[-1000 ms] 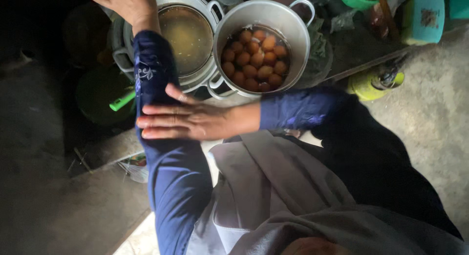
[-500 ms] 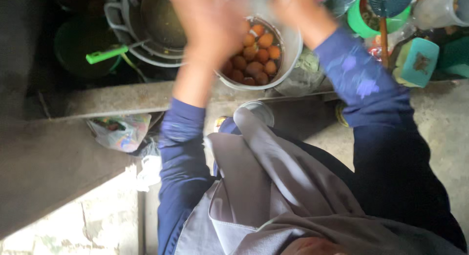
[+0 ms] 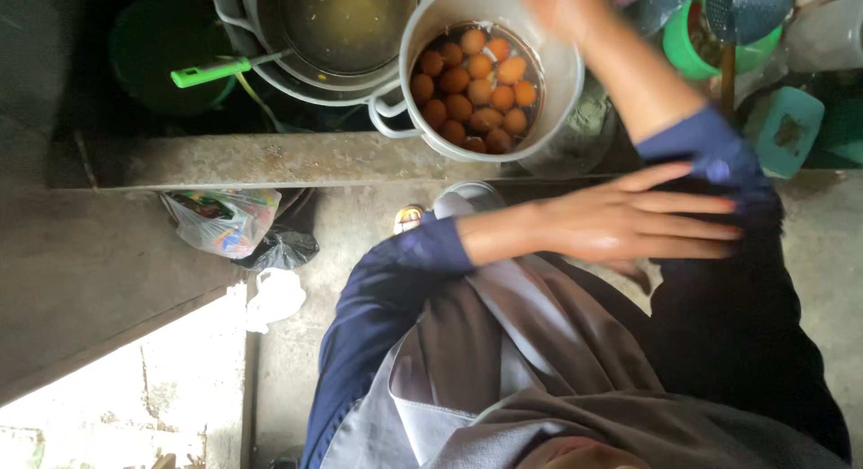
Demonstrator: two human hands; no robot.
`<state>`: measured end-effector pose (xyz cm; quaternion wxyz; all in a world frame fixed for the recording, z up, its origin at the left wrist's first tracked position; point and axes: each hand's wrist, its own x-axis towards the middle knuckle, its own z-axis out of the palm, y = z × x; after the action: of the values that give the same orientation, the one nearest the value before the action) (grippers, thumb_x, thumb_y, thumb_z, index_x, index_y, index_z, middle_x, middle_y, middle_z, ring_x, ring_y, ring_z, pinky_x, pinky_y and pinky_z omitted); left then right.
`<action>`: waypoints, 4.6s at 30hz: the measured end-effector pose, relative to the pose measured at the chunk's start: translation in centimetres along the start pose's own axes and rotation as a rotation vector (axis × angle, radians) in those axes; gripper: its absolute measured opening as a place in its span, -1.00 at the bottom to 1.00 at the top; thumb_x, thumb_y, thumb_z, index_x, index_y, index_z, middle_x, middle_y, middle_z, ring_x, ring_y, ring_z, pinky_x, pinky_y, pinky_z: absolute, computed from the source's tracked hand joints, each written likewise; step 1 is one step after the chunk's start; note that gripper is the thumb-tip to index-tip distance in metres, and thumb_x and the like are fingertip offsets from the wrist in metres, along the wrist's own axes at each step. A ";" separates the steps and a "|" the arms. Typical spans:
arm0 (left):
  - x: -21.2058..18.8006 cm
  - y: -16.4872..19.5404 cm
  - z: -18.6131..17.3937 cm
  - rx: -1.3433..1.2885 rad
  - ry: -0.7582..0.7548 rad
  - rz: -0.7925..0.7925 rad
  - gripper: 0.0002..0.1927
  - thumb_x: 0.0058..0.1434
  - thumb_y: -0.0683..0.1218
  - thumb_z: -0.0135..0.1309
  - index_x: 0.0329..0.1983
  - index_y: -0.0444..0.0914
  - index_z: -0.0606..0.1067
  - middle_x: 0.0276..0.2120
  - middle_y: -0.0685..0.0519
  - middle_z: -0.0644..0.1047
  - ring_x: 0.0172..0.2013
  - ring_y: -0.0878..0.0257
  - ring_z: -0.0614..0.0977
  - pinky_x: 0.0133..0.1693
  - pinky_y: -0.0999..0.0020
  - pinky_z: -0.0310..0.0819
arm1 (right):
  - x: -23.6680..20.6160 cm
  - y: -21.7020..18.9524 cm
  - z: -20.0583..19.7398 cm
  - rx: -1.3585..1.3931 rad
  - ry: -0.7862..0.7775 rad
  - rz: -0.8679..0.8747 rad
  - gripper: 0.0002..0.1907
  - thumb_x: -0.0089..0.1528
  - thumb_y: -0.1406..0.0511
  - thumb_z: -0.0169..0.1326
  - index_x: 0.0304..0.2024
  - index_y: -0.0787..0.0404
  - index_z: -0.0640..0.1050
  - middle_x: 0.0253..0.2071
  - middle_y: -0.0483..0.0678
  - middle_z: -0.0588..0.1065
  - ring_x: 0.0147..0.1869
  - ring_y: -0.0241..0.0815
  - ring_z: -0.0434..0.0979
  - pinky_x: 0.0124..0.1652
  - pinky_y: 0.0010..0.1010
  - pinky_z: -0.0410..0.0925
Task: The person sits at a washing counter and peels boiled brown eggs one at a time by hand, dipping each egg in a basin of water to remove the shell, then placing the peeled egg aside while shells drop into the water.
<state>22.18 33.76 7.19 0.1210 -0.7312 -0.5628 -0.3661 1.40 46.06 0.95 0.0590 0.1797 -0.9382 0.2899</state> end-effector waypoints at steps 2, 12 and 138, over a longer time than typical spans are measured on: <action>-3.4 -0.8 -1.4 0.027 0.196 -0.083 -0.51 0.24 0.10 0.30 0.19 -0.10 0.50 0.28 0.07 0.41 0.40 0.03 0.29 0.44 -0.25 -0.06 | -1.9 0.8 2.8 -0.077 -0.153 -0.043 -0.88 0.24 0.30 0.17 -0.18 0.18 0.59 -0.23 0.11 0.56 -0.18 0.12 0.56 -0.22 -0.02 0.41; -16.6 -2.2 -5.1 0.319 0.219 -0.891 -0.69 0.18 0.01 0.27 -0.08 -0.22 0.57 0.03 -0.03 0.54 0.10 -0.02 0.51 0.26 -0.07 0.27 | -1.2 0.7 10.5 -0.692 -0.415 -0.218 -0.84 0.24 0.21 0.06 -0.16 -0.08 0.62 0.04 -0.08 0.55 0.08 0.03 0.55 -0.10 -0.12 0.42; -14.9 -8.1 -3.5 -0.611 0.493 -1.146 -0.60 0.32 -0.06 0.21 0.20 -0.22 0.52 -0.23 0.14 0.61 -0.29 0.45 0.52 -0.17 0.49 0.48 | -12.3 -2.8 1.6 0.981 -0.071 0.277 -0.75 0.38 0.44 0.02 0.12 0.27 0.53 -0.07 -0.06 0.54 -0.13 -0.31 0.56 -0.25 -0.44 0.52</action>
<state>11.91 23.53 -2.30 -0.1784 -0.2155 -0.6877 -0.6700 13.86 46.70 -1.58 -0.1034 0.0700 -0.7081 0.6950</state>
